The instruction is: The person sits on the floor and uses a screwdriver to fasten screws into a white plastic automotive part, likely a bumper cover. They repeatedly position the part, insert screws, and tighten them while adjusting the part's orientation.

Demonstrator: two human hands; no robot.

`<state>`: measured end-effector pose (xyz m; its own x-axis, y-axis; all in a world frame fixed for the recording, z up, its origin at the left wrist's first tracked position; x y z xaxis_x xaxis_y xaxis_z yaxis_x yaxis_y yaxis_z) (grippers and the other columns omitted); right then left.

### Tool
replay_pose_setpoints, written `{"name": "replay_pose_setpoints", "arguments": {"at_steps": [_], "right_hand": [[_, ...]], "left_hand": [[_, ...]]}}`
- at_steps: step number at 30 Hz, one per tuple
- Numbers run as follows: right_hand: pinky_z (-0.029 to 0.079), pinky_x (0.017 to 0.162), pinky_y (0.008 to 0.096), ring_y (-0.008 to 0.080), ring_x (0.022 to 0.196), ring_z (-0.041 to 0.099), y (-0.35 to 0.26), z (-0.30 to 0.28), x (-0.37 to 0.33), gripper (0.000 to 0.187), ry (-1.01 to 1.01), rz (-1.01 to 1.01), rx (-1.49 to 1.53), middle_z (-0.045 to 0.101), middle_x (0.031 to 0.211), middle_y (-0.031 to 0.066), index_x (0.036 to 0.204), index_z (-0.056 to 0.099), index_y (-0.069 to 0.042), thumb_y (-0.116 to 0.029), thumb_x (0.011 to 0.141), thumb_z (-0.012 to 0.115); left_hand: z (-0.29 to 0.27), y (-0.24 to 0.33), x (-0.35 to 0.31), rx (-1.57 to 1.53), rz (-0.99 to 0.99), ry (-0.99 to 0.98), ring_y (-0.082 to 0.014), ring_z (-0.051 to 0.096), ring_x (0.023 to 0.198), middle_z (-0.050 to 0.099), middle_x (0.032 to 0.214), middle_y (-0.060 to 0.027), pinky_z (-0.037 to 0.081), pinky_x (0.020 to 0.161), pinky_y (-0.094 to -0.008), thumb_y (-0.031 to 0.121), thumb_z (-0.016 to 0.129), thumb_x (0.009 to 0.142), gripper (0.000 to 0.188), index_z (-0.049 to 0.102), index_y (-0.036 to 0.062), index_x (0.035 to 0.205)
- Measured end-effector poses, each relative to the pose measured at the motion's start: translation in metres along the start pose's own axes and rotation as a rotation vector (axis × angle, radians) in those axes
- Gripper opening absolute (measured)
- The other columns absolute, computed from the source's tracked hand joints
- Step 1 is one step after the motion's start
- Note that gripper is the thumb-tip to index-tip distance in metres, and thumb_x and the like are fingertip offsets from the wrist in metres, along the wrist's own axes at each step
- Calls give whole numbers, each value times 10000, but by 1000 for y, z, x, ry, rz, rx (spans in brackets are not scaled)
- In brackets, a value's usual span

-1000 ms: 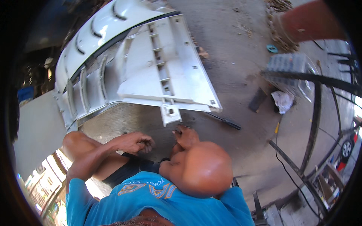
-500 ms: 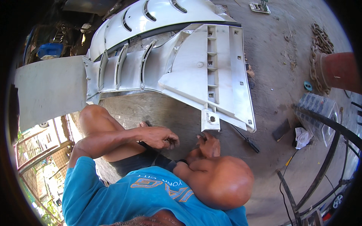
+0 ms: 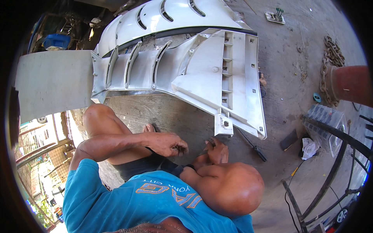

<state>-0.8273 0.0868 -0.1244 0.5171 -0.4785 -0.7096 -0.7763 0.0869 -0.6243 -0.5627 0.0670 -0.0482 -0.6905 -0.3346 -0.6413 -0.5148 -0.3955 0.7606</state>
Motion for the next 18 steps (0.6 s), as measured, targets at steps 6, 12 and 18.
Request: {"name": "replay_pose_setpoints", "arguments": {"at_steps": [6,12,18], "right_hand": [[605,704,367,208,851,761,28,33,42,333,167,100,164,767,1028,100,1225,725,-177,-330,931,691],[594,697,366,211,852,751,-5,-5,2,378,366,-86,267,761,1030,134,1282,697,-136,-312,948,705],[511,645,311,166,749,600,21,-85,-84,647,891,29,398,634,921,56,1510,509,-129,-222,914,744]], "left_hand": [[4,-3,0,35,40,7,-296,684,890,723,963,-169,535,820,-412,82,576,870,349,672,-42,1181],[4,-7,5,75,22,31,-328,685,871,727,957,-197,526,800,-435,184,606,963,312,676,-41,1167],[-1,21,13,246,-8,-53,-307,643,757,707,835,-179,499,728,-436,306,639,975,329,720,-10,1019]]}}
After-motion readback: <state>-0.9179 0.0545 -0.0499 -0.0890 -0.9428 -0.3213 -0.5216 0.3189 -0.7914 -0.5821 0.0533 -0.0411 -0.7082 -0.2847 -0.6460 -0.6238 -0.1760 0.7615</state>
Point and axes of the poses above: each hand's wrist, its own x-axis towards the middle knuckle, its own z-axis out of the palm, y = z × x, the point moved 2 cm from there along x, towards the middle knuckle
